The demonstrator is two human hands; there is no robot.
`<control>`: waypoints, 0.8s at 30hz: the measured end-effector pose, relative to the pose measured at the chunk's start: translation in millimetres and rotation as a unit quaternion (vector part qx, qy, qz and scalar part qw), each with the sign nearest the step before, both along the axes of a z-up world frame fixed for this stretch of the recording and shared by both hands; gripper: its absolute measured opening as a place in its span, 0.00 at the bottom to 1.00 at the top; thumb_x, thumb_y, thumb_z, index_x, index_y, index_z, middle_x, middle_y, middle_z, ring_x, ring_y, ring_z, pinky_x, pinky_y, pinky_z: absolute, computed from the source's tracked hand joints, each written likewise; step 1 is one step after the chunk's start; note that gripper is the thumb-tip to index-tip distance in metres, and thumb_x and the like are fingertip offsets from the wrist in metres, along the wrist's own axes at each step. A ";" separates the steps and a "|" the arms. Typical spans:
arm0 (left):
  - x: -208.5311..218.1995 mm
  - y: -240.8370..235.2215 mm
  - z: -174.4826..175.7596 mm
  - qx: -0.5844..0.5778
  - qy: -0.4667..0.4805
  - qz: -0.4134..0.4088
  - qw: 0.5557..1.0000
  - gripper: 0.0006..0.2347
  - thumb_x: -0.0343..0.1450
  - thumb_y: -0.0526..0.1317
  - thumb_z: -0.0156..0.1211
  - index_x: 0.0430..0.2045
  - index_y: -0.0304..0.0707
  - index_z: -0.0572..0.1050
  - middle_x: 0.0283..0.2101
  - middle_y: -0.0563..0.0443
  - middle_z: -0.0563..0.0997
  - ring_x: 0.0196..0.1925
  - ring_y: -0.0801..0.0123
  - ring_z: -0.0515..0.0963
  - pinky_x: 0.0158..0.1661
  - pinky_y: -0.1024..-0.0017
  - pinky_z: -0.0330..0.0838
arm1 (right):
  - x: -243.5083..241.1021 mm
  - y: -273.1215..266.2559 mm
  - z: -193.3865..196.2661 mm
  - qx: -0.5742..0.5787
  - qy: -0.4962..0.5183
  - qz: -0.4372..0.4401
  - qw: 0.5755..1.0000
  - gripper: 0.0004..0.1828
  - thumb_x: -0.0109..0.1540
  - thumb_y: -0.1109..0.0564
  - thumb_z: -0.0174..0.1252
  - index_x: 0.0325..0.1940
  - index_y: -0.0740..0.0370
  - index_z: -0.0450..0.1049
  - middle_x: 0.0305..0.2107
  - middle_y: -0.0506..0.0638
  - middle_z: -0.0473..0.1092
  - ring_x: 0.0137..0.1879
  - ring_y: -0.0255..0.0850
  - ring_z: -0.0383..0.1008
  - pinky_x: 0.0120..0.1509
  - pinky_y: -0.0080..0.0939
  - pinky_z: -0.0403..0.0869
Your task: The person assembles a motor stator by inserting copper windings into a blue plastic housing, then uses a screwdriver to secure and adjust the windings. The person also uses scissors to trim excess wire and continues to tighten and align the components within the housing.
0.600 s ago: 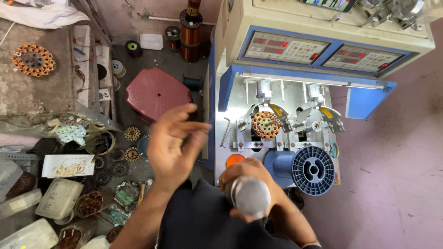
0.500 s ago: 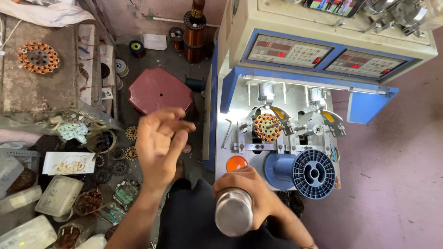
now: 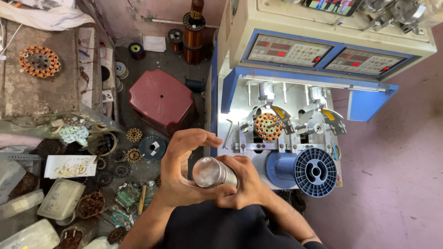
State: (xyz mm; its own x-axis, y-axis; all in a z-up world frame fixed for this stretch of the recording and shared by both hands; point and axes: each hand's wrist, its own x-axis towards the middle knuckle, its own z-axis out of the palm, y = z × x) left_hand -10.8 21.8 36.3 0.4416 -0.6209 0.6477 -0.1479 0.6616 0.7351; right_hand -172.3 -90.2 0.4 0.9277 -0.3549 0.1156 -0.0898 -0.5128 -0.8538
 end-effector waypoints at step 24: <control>-2.3 28.6 19.0 0.084 0.145 -0.195 0.966 0.21 0.70 0.50 0.67 0.48 0.33 0.70 0.47 0.40 0.83 0.54 0.58 0.83 0.59 0.62 0.76 | -18.3 -5.7 9.7 0.115 -0.008 0.085 0.990 0.31 0.47 0.43 0.74 0.47 0.61 0.76 0.33 0.50 0.79 0.39 0.45 0.85 0.46 0.40 0.80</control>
State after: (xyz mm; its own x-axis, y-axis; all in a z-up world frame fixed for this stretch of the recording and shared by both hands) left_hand -13.1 50.4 55.2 0.3004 -0.8629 0.4063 0.3177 0.4922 0.8104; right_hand -190.6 -95.9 10.1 0.9751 -0.2121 0.0646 -0.0049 -0.3118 -0.9501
